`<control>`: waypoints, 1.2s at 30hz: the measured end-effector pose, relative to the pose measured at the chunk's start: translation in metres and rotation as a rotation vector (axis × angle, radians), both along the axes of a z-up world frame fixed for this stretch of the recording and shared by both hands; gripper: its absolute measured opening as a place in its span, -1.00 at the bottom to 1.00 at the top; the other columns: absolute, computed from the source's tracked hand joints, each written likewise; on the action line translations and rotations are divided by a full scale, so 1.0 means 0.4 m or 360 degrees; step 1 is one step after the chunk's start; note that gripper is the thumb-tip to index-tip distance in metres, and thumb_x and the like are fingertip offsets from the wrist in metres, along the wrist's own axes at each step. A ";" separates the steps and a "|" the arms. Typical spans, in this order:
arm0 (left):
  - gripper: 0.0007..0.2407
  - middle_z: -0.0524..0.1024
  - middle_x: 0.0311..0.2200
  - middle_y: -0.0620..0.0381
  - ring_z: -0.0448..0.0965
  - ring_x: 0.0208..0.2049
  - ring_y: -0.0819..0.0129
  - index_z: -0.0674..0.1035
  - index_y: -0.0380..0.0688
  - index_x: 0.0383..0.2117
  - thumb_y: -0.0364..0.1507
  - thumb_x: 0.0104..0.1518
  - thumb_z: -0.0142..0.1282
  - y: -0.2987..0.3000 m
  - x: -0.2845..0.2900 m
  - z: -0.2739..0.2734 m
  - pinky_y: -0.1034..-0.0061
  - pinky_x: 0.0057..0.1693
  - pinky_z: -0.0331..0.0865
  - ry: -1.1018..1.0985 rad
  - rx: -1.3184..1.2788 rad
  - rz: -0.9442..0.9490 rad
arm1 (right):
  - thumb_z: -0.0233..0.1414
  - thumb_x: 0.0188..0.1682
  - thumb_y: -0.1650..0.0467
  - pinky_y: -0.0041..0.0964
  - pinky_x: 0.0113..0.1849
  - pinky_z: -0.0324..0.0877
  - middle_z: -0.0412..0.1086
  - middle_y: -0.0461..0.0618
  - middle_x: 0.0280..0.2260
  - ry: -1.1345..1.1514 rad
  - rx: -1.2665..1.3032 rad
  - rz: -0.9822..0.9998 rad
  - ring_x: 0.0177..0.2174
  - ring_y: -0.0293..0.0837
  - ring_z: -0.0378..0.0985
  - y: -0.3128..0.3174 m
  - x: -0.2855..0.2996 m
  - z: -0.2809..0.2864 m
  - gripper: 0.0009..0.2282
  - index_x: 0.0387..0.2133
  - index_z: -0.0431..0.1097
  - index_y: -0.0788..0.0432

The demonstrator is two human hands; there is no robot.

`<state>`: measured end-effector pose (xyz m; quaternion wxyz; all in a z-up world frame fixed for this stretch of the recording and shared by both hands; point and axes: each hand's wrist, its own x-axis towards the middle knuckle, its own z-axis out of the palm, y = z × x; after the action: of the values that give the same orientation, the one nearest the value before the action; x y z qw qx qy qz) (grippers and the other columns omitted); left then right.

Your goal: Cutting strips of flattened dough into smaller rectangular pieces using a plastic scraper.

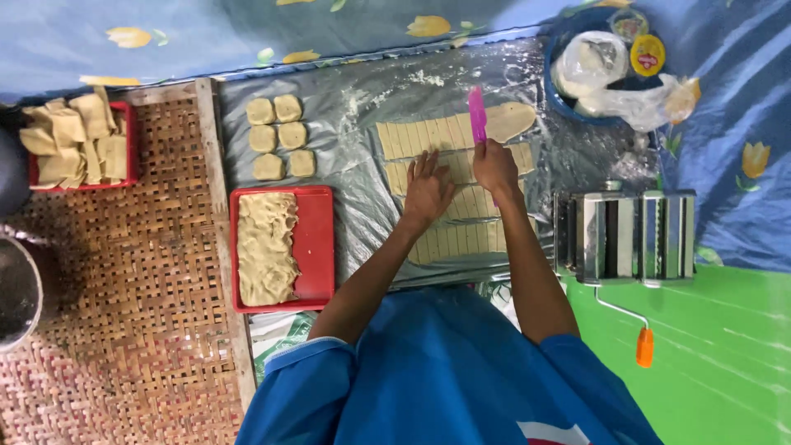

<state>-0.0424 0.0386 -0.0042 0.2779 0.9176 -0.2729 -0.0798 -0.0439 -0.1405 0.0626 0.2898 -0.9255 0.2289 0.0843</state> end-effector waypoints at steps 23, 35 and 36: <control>-0.54 0.36 0.28 0.01 0.22 0.38 0.00 0.43 0.00 0.24 -0.21 0.21 0.01 -0.171 -0.014 0.034 -0.05 0.41 0.07 -0.0129 0.0113 -0.0028 | -0.27 0.20 0.17 0.39 -0.17 0.43 0.51 0.47 -0.30 0.0054 0.0054 0.0133 -0.16 0.50 0.56 -0.105 -0.082 -0.068 -0.57 -0.22 0.44 0.28; -0.54 0.28 0.33 0.04 0.15 0.41 0.05 0.38 -0.05 0.29 -0.26 0.23 -0.06 -0.226 0.079 0.029 0.05 0.42 0.05 -0.0247 0.0332 -0.0086 | -0.32 0.22 0.23 0.35 -0.18 0.47 0.51 0.50 -0.26 0.0136 0.0104 0.0154 -0.17 0.49 0.59 -0.089 -0.037 -0.041 -0.57 -0.09 0.41 0.34; -0.53 0.25 0.35 0.03 0.13 0.42 0.06 0.36 -0.06 0.30 -0.26 0.24 -0.07 -0.228 0.082 0.016 0.06 0.43 0.04 -0.0246 0.0393 -0.0089 | -0.32 0.23 0.25 0.37 -0.18 0.47 0.50 0.51 -0.25 0.0133 0.0114 0.0161 -0.19 0.50 0.58 -0.087 -0.036 -0.050 -0.56 -0.05 0.41 0.37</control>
<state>-0.0095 -0.0528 0.0020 0.1387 0.9403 -0.3069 -0.0497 -0.0583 -0.1754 0.0424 0.3083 -0.9206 0.1906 0.1456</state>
